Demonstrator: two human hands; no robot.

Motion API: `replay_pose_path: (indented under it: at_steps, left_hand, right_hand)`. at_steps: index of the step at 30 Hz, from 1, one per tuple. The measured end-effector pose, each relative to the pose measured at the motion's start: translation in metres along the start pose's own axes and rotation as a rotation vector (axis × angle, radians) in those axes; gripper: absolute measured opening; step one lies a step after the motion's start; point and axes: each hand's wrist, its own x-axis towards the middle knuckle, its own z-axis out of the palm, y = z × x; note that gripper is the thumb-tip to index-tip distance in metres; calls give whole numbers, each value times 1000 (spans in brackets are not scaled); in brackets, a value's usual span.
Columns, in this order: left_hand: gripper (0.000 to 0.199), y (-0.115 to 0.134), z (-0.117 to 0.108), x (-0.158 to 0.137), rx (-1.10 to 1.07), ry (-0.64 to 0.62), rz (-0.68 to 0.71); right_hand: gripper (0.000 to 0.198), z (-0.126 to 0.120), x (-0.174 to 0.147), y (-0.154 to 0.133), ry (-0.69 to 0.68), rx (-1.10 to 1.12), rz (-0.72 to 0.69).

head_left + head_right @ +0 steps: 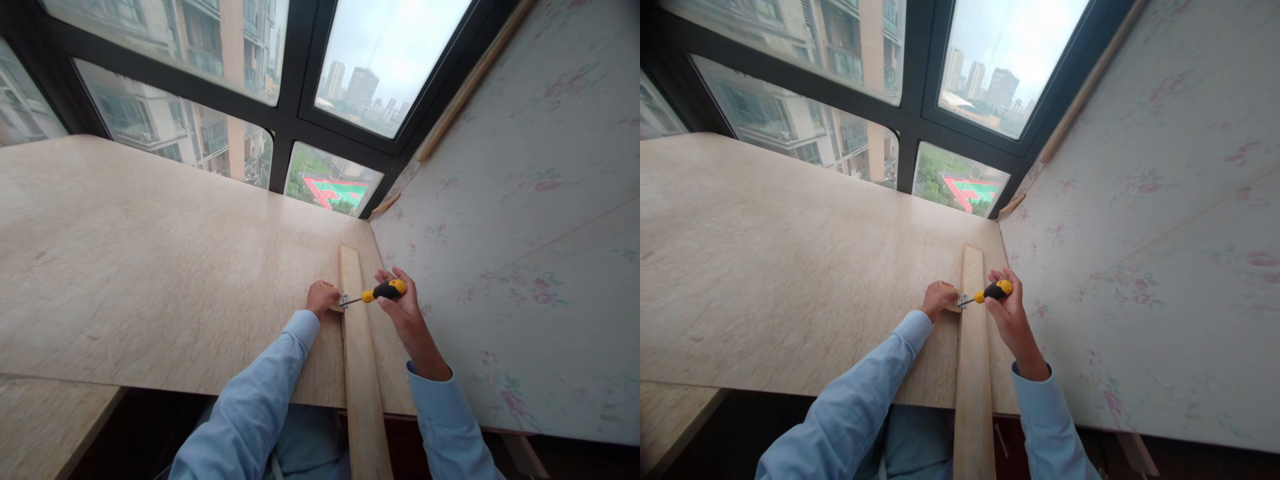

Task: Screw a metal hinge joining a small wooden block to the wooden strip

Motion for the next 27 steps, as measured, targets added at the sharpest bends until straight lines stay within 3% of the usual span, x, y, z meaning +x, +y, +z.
replay_pose_path:
  at_steps: [3, 8, 10, 14, 16, 18, 22, 24, 27]
  left_hand:
    - [30, 1, 0, -1, 14, 8, 3]
    - [32, 1, 0, -1, 15, 11, -4]
    - [32, 0, 0, 0, 18, 12, -1]
    - [31, -1, 0, 1, 17, 8, 6]
    - [30, -1, 0, 1, 17, 10, 6]
    - [31, -1, 0, 0, 16, 10, 2]
    - [32, 0, 0, 0, 18, 8, -2]
    - [31, 0, 0, -1, 23, 6, 2]
    - [31, 0, 0, -1, 16, -4, 5]
  right_hand:
    - [50, 0, -1, -7, -24, -41, -18]
    - [47, 0, 3, -7, 242, -480, -11]
    - [52, 1, 4, -1, 236, -416, -5]
    - [60, 0, 2, 6, 62, -68, 1]
    - [59, 0, 0, 2, 1, -19, 16]
    - [49, 0, -1, -3, 29, -140, 34]
    - [44, 1, 0, -4, 265, -534, 31]
    - [48, 2, 1, 1, 297, -481, 59]
    - [58, 2, 0, 8, 178, -170, 58]
